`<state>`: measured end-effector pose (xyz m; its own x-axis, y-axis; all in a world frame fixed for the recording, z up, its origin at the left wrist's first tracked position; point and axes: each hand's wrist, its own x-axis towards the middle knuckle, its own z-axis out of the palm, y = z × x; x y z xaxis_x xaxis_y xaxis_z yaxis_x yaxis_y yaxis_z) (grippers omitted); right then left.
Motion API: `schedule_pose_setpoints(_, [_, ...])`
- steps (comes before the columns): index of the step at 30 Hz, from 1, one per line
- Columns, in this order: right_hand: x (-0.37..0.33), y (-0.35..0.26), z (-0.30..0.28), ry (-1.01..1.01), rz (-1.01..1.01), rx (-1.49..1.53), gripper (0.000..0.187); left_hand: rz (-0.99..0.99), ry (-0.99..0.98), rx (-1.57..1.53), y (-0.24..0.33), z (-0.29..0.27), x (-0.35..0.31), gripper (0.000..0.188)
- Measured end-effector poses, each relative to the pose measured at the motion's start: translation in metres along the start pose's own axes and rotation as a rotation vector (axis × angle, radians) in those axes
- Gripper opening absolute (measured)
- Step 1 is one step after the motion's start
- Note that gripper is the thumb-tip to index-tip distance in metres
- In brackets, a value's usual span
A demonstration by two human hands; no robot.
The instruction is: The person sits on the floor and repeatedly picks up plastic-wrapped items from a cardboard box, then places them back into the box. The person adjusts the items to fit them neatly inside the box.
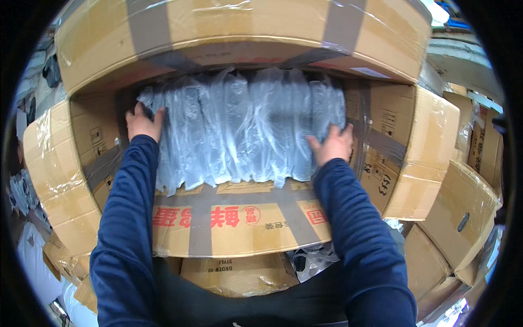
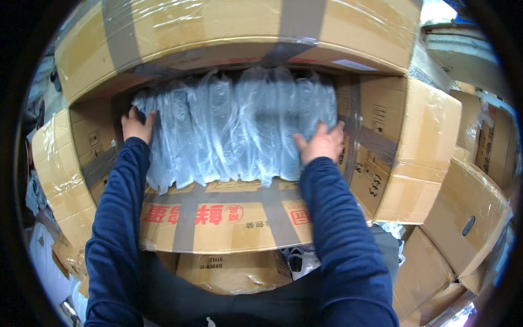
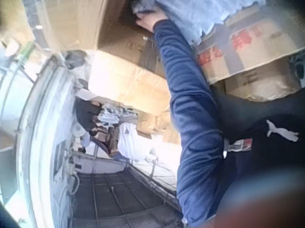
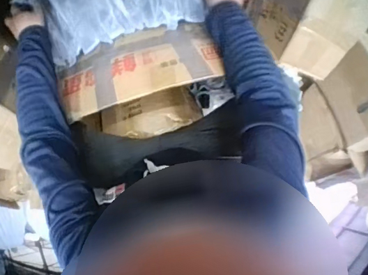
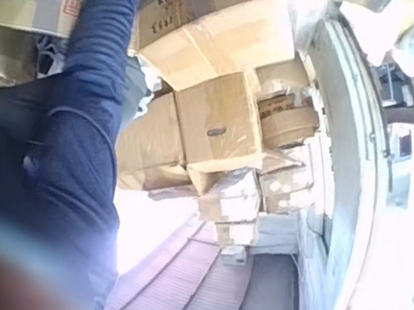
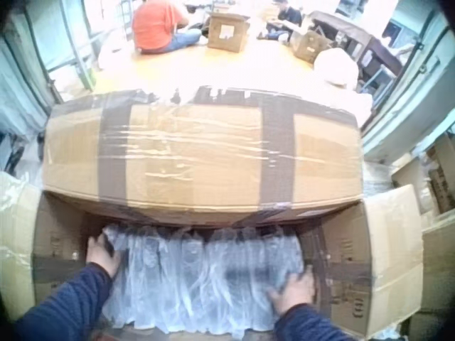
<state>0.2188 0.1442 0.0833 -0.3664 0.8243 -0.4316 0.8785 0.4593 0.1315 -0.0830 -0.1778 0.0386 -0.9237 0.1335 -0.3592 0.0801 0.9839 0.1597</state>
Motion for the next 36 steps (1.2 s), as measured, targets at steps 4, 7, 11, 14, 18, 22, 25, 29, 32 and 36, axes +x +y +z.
schedule_pose_setpoints(4, [0.007, 0.021, 0.013, -0.049, 0.02, 0.354, 0.091, -0.274, -0.116, -0.192, -0.032, 0.023, -0.031, 0.102])
schedule_pose_setpoints(7, [0.001, 0.024, 0.025, -0.086, 0.112, 0.493, 0.102, -0.201, -0.131, -0.57, -0.041, 0.032, -0.031, 0.108])
schedule_pose_setpoints(11, [0.003, 0.023, 0.02, -0.248, 0.048, 0.142, 0.112, -0.075, -0.36, -0.532, -0.026, 0.028, -0.036, 0.113])
schedule_pose_setpoints(14, [0.007, 0.025, 0.002, -0.305, 0.003, -0.055, 0.113, -0.069, -0.358, -0.429, -0.015, 0.017, -0.039, 0.115])
schedule_pose_setpoints(18, [-0.009, 0.027, -0.035, -0.323, -0.315, -0.072, 0.09, 0.185, -0.244, -0.357, -0.015, 0.011, -0.025, 0.119])
schedule_pose_setpoints(22, [-0.071, 0.077, -0.116, -0.104, -0.473, 0.068, 0.052, 0.102, -0.473, -0.333, -0.036, 0.023, 0.002, 0.14])
schedule_pose_setpoints(25, [-0.108, 0.16, -0.174, 0.18, -0.259, 0.595, 0.031, 0.095, -0.378, -0.099, -0.06, 0.044, 0.004, 0.132])
schedule_pose_setpoints(29, [-0.162, 0.305, -0.192, 0.609, -0.097, 0.521, 0.016, 0.183, -0.355, -0.245, -0.087, 0.063, -0.01, 0.11])
schedule_pose_setpoints(32, [-0.206, 0.386, -0.142, 0.372, 0.362, 0.396, 0.022, 0.262, -0.452, -0.049, -0.098, 0.049, -0.022, 0.103])
schedule_pose_setpoints(36, [-0.274, 0.432, -0.069, 0.397, 0.764, 0.355, 0.044, 0.321, -0.511, -0.438, -0.089, -0.008, -0.051, 0.074])
